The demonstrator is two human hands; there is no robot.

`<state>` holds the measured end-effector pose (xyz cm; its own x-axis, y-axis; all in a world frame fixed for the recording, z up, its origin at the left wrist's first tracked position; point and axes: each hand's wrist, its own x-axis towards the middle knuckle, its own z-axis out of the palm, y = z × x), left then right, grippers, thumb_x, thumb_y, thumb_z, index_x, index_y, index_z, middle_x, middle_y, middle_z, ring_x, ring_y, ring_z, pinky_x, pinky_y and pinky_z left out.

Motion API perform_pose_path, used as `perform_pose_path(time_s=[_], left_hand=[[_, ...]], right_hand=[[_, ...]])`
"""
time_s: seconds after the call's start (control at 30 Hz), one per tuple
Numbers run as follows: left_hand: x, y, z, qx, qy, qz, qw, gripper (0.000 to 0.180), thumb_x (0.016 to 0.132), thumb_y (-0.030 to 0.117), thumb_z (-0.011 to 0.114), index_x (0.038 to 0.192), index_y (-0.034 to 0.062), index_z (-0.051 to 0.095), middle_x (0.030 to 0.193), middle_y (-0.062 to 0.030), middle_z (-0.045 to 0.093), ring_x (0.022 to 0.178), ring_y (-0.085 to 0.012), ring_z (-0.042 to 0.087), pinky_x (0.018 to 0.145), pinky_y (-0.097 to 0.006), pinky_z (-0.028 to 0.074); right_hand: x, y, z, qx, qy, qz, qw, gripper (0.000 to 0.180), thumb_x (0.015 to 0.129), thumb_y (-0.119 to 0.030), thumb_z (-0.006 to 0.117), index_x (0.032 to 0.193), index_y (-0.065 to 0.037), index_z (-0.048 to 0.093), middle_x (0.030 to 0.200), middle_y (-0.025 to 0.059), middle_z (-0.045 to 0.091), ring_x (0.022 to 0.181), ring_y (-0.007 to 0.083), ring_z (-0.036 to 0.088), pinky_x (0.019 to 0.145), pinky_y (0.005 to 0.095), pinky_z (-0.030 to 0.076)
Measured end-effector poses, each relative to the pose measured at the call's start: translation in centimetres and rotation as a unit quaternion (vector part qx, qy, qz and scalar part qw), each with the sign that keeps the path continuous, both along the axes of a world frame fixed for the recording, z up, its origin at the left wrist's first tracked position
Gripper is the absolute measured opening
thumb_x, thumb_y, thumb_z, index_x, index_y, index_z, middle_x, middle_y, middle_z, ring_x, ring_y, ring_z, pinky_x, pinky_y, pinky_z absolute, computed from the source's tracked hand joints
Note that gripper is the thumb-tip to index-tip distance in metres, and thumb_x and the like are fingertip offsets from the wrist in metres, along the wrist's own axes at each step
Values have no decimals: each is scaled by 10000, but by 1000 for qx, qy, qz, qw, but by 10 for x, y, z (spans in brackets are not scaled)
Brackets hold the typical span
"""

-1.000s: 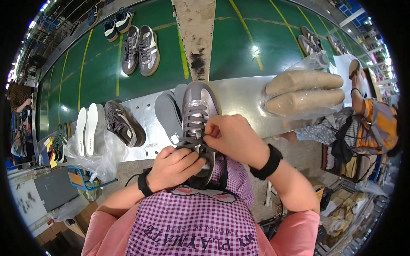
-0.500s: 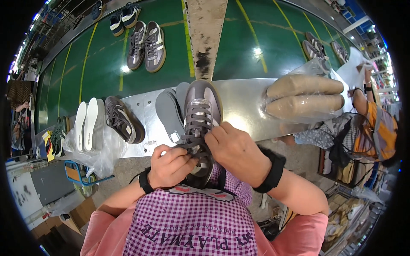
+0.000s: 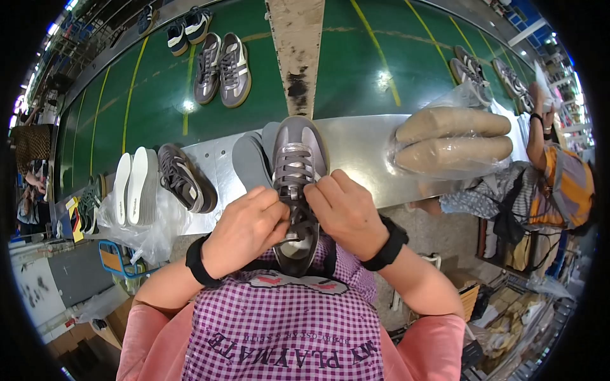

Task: Lacing various pairs of sneakers on a factory conveyor belt.

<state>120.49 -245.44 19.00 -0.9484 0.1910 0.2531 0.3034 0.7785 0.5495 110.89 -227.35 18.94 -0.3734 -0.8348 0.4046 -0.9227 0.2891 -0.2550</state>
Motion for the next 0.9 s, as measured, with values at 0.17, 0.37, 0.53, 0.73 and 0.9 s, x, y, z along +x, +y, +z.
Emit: perform_pose_path(time_s=[0.17,0.37,0.53,0.73,0.9], left_hand=[[-9,-48,8,447,-236,-155,849,116,709,-10,649,673,15,542,690,-11,487,663,-124,477,598,-278,382],[-8,-35,-9,316,-131,60,938,66,765,28,687,808,11,639,775,-48,589,708,-160,555,640,-278,438],[-12,-22,7,138,-105,39,984,249,763,63,703,1003,30,645,829,-123,633,713,-253,642,623,-330,503],[-33,-35,15,94,-127,-30,987,210,730,48,713,933,12,673,739,-103,610,614,-231,600,565,-297,493],[-27,-38,9,-128,129,1,983,312,751,9,677,1061,19,638,867,-111,626,740,-262,608,609,-304,495]], right_hand=[[26,8,-10,-82,-232,-126,961,200,746,-22,659,943,-26,630,817,95,591,717,254,581,577,327,467],[40,10,-11,-115,-311,-160,930,188,754,-65,707,919,-27,626,852,121,603,751,271,588,642,344,473],[38,5,1,-106,-266,-115,951,204,729,-67,727,890,-19,611,859,113,590,793,280,575,672,358,475],[34,-5,8,-16,-315,-83,945,149,772,-100,697,862,-16,614,778,98,567,735,275,564,631,361,462],[35,-9,0,-94,-441,-128,884,144,799,-137,693,861,-15,649,687,108,553,595,270,547,546,351,438]])
